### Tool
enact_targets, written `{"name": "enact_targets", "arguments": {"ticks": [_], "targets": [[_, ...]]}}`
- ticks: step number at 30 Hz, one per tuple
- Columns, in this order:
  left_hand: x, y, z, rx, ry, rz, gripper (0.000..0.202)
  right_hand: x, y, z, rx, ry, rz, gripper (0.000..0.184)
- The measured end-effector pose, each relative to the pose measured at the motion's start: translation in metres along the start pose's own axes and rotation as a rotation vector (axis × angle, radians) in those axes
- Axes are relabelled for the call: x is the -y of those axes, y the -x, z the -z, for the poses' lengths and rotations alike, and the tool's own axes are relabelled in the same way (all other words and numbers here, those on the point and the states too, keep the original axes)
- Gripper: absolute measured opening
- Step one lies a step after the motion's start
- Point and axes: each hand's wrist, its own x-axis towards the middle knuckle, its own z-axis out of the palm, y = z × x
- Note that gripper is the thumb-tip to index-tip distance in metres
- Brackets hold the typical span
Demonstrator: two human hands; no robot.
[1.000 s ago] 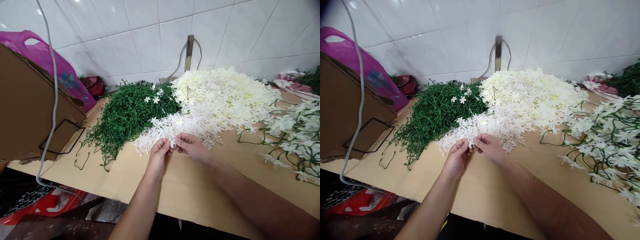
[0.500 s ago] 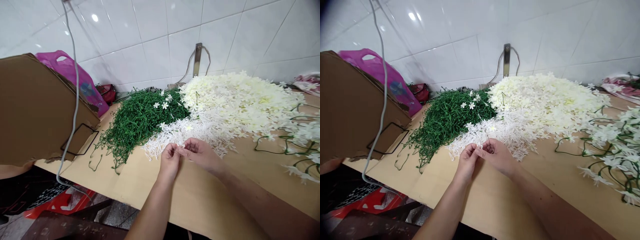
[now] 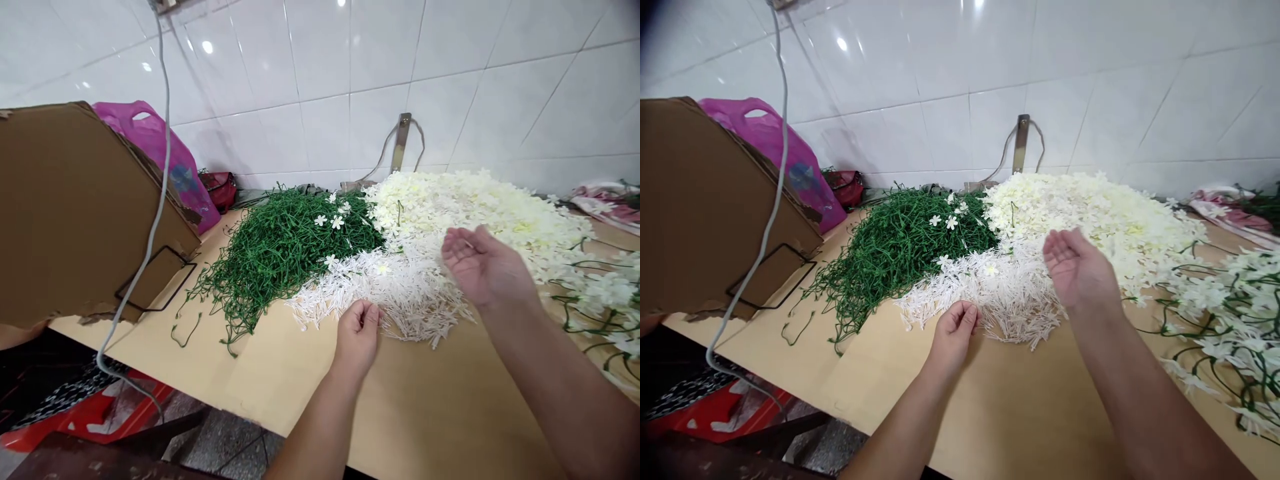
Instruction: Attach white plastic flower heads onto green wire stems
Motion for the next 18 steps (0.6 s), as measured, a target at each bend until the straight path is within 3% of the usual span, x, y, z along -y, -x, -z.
{"name": "enact_targets", "arguments": {"ticks": [3,6,8,10,11,15,18], "targets": [[0.0,0.001,0.0,0.013,-0.034,0.004,0.02,-0.028,0.018,-0.027,0.168,0.22,-0.006,0.012],[0.003,0.002,0.001,0.026,-0.065,-0.02,0.018,-0.062,0.038,-0.068,0.438,0.679,0.06,0.016],[0.005,0.001,0.001,0.015,-0.067,-0.039,0.016,-0.083,0.048,-0.095,0.682,1.098,0.276,0.017],[0.007,0.001,0.001,-0.006,-0.06,-0.04,0.013,-0.103,0.052,-0.117,0.843,1.537,0.591,0.025],[0.007,0.001,0.001,-0.009,-0.053,-0.034,0.012,-0.112,0.051,-0.125,0.89,1.73,0.681,0.029],[0.009,0.0,0.002,-0.025,-0.042,0.003,0.012,-0.135,0.039,-0.138,0.934,1.877,0.682,0.02],[0.011,-0.001,0.002,-0.012,-0.077,-0.042,0.013,-0.133,0.029,-0.136,0.926,1.895,0.678,0.013]]}}
